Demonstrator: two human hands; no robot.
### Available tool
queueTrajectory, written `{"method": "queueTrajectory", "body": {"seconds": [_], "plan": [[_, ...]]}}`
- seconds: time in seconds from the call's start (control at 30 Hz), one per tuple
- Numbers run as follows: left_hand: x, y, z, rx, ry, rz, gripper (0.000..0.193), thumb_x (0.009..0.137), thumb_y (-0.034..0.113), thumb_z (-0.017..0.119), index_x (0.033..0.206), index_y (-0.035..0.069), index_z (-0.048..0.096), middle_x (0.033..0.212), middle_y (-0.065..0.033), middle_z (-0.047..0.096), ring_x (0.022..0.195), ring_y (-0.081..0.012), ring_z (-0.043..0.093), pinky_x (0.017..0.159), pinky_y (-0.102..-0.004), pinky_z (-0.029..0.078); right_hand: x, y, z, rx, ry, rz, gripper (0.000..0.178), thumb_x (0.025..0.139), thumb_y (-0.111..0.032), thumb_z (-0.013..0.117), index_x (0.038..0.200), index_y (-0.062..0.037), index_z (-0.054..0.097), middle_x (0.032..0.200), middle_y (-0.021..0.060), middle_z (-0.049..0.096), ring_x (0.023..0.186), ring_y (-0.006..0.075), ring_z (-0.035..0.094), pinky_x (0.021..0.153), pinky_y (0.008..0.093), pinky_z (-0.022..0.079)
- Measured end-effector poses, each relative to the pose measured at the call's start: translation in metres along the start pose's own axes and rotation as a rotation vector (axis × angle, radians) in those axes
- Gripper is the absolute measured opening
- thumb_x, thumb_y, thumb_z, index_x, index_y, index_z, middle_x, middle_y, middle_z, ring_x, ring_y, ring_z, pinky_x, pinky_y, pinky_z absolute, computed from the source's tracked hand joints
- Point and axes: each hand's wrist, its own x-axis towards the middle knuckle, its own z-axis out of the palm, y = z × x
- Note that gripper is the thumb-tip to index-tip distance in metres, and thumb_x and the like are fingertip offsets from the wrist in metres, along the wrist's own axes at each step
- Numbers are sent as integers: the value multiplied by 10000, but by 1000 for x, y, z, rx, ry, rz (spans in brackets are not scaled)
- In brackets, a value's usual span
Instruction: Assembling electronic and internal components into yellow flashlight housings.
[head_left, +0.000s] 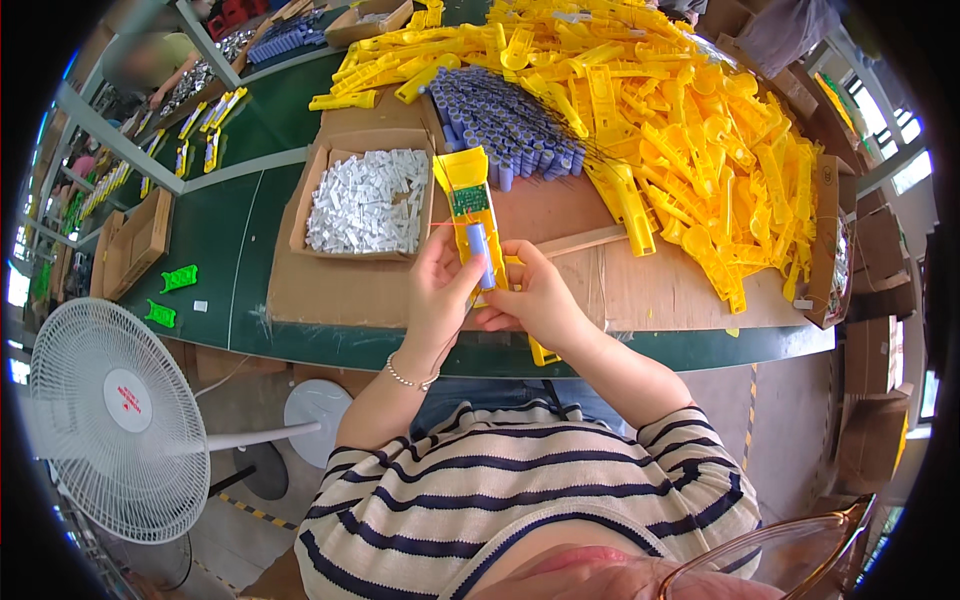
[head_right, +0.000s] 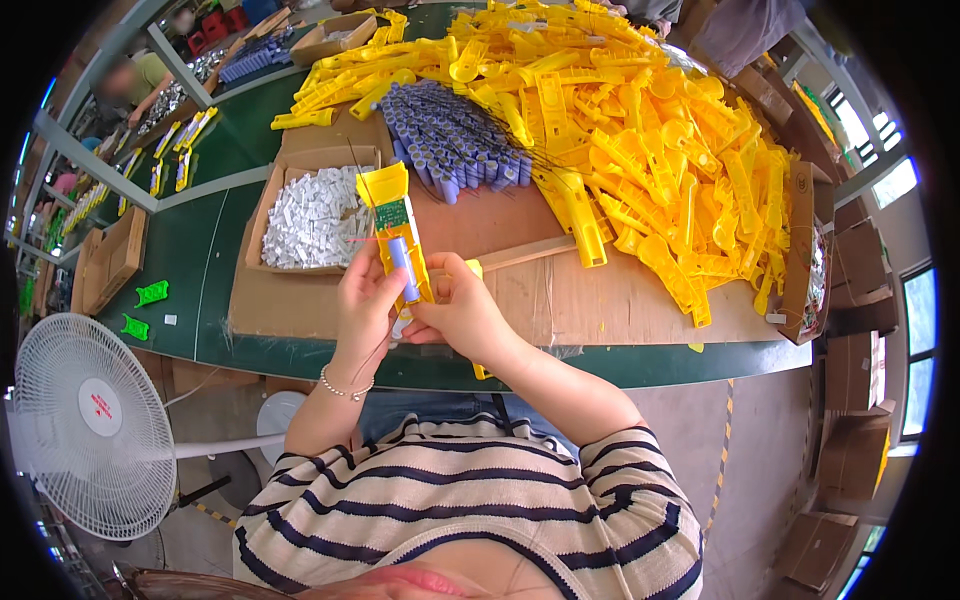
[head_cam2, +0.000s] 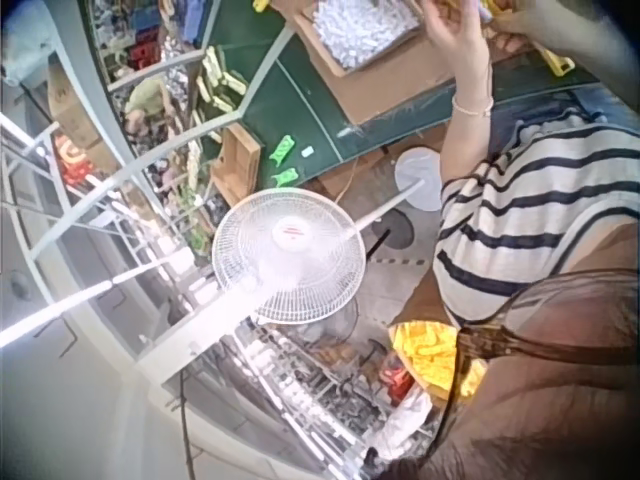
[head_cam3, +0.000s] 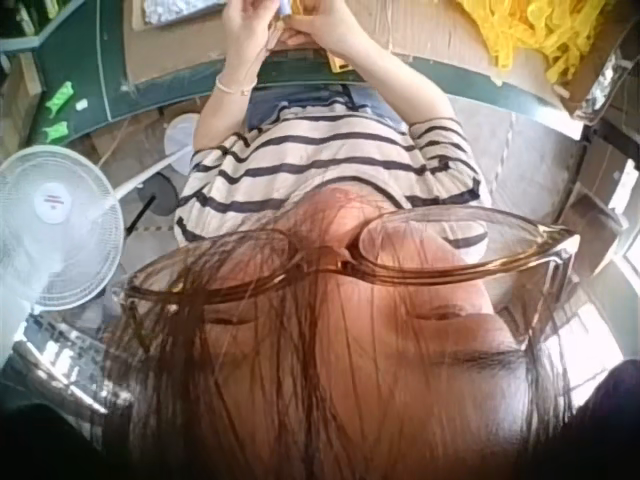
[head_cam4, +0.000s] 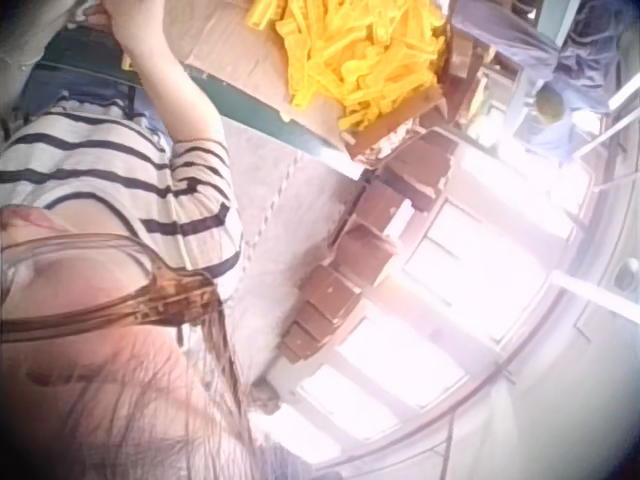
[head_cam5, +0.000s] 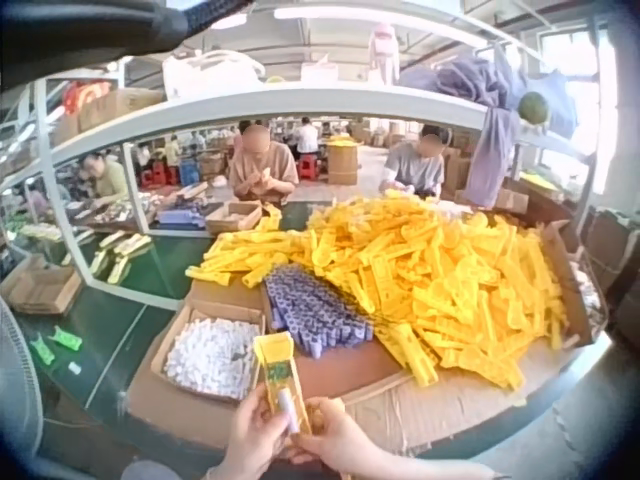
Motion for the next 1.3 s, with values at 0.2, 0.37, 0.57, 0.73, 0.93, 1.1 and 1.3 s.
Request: {"method": "queueTrajectory", "body": {"seconds": [0.2,0.37,0.57,0.73,0.93,1.1,1.3], "plan": [[81,43,-56,22,168,50,476,833,7,612,1279,-7,447,1119,-60,567,1031,-133,548,900,-286,452,58,-66,-27,-729,-21,-639,783,737,-110,750,1364,-28,289,1029,177,599,702,159,628,632,286,531],[238,81,-226,239,270,90,338,866,48,586,1190,-23,524,1028,-68,609,927,-145,599,810,-282,490,192,-230,-166,-1677,659,-1043,405,784,-190,638,1160,-58,564,1164,173,555,1042,337,540,903,403,444],[375,83,-444,659,570,57,560,774,58,685,1269,-70,460,1049,-149,614,835,-205,635,701,-312,520,310,-320,-342,-1969,600,-482,287,812,-155,582,1098,-159,602,1123,124,593,1110,307,530,880,438,452],[383,96,-479,945,658,5,523,782,101,689,1231,-87,496,1077,-155,614,901,-170,617,772,-280,492,354,-293,-287,-1922,922,-390,187,816,-199,595,985,-128,633,1107,118,596,1104,284,542,833,426,480],[376,123,-464,1476,550,-143,695,818,358,649,1320,-59,410,1276,-208,511,1164,-250,510,962,-311,382,343,-288,-285,-2113,1067,-428,169,818,-229,577,939,-128,640,1070,96,565,1037,282,566,811,410,489],[337,147,-394,1771,760,426,575,826,288,618,1280,-20,449,1253,-243,496,1165,-361,472,985,-422,365,252,-276,-239,-1946,857,-827,154,810,-221,610,878,-85,633,965,90,555,904,286,579,746,403,482],[212,117,-123,1341,-18,667,515,834,143,636,1307,50,452,1229,-125,528,1102,-216,514,947,-342,395,84,-216,-103,-1557,602,-1023,149,710,-85,720,793,-9,622,831,102,530,759,263,561,651,354,448]]}}
